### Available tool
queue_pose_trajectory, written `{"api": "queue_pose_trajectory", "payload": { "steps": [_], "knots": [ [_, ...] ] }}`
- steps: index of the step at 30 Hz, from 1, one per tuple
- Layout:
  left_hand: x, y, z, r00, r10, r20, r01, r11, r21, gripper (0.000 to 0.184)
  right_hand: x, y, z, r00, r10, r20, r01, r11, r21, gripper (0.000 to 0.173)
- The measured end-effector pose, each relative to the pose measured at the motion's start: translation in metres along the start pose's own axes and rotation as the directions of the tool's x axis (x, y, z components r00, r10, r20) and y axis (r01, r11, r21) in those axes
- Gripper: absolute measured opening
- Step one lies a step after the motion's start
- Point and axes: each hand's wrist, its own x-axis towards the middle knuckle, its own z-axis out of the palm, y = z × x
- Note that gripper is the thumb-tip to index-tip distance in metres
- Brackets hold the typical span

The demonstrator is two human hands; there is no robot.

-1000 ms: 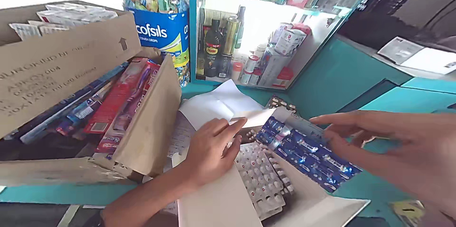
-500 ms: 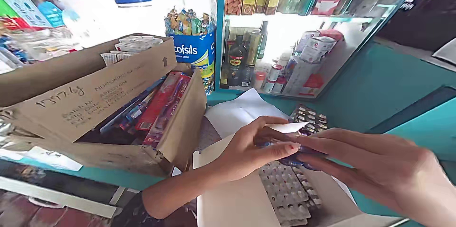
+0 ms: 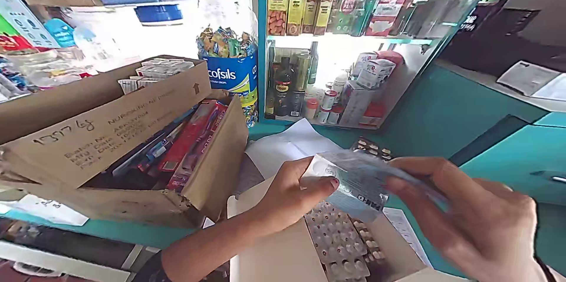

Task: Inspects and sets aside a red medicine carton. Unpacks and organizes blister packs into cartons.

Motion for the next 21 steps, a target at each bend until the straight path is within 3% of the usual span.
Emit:
{"api": "queue_pose_trajectory", "payload": {
  "steps": [3,6,10,13,16,19,21],
  "knots": [
    [0.0,-0.005,-0.005,0.975,0.186,0.119,-0.194,0.979,0.064,0.019,0.003,0.008,-0.009,0.957,0.281,0.077,-0.291,0.906,0.307,0.015],
    [0.002,-0.004,-0.01,0.975,0.134,0.175,-0.15,0.986,0.08,0.022,0.004,0.017,-0.01,0.905,0.381,0.188,-0.424,0.781,0.458,0.011],
    [0.003,-0.005,-0.004,0.993,0.083,0.082,-0.095,0.984,0.153,0.021,0.008,0.023,-0.013,0.878,0.386,0.283,-0.473,0.792,0.386,0.006],
    [0.004,-0.005,-0.002,0.99,0.127,0.06,-0.137,0.964,0.228,0.018,0.009,0.021,-0.016,0.806,0.427,0.409,-0.557,0.78,0.284,0.032],
    [0.004,-0.007,0.0,0.991,0.134,0.01,-0.133,0.966,0.222,0.023,0.006,0.015,-0.014,0.799,0.488,0.352,-0.577,0.787,0.218,0.029],
    [0.003,-0.007,0.005,0.992,0.115,-0.051,-0.103,0.977,0.188,0.043,0.001,0.01,-0.01,0.836,0.484,0.259,-0.545,0.791,0.279,0.02],
    [0.004,-0.008,0.007,0.99,0.107,-0.092,-0.098,0.99,0.099,0.043,-0.002,0.006,-0.008,0.859,0.46,0.225,-0.512,0.784,0.352,0.02]
  ]
}}
